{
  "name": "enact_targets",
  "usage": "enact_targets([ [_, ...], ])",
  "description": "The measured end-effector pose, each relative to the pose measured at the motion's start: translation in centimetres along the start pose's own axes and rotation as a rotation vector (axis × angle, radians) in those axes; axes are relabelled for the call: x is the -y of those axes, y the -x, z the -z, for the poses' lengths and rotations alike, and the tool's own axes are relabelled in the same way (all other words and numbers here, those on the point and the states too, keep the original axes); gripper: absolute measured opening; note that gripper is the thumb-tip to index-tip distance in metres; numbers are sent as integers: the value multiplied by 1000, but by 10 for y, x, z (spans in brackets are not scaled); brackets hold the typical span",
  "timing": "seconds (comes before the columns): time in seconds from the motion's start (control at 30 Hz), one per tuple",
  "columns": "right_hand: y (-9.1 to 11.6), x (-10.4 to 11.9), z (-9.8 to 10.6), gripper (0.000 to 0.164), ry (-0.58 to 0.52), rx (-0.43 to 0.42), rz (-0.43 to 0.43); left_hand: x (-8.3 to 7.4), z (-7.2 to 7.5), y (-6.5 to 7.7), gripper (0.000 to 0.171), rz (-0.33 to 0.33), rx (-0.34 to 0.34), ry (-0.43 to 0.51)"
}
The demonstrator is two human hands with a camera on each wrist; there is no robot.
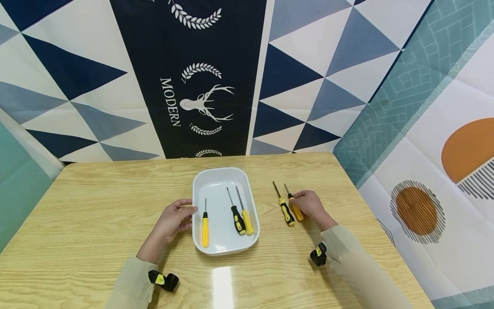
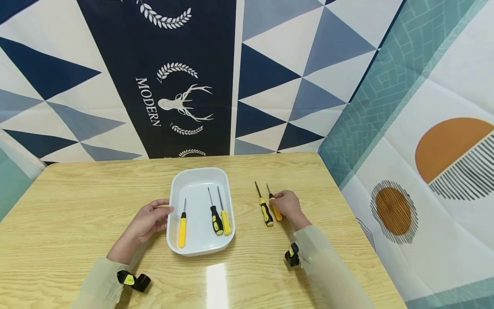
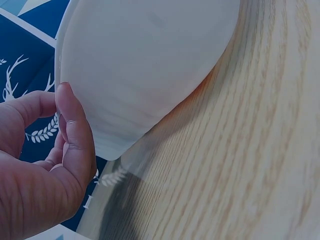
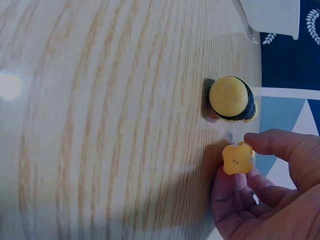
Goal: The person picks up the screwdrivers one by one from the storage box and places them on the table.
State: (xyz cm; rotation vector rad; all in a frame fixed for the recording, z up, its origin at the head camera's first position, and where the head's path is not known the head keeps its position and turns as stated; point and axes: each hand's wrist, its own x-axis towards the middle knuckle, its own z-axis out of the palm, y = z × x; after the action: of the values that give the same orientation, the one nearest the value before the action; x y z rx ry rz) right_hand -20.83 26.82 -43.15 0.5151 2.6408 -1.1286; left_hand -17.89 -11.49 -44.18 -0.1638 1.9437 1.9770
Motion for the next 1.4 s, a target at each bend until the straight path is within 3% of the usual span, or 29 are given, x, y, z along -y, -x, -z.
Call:
enact_targets([
  [0.83, 7, 1, 3, 34, -32, 4, 17, 2, 1, -2, 47, -9, 2, 0],
  [1.4, 12, 5, 10, 37, -11, -44, 14, 3, 1, -2, 47, -2, -9, -2],
])
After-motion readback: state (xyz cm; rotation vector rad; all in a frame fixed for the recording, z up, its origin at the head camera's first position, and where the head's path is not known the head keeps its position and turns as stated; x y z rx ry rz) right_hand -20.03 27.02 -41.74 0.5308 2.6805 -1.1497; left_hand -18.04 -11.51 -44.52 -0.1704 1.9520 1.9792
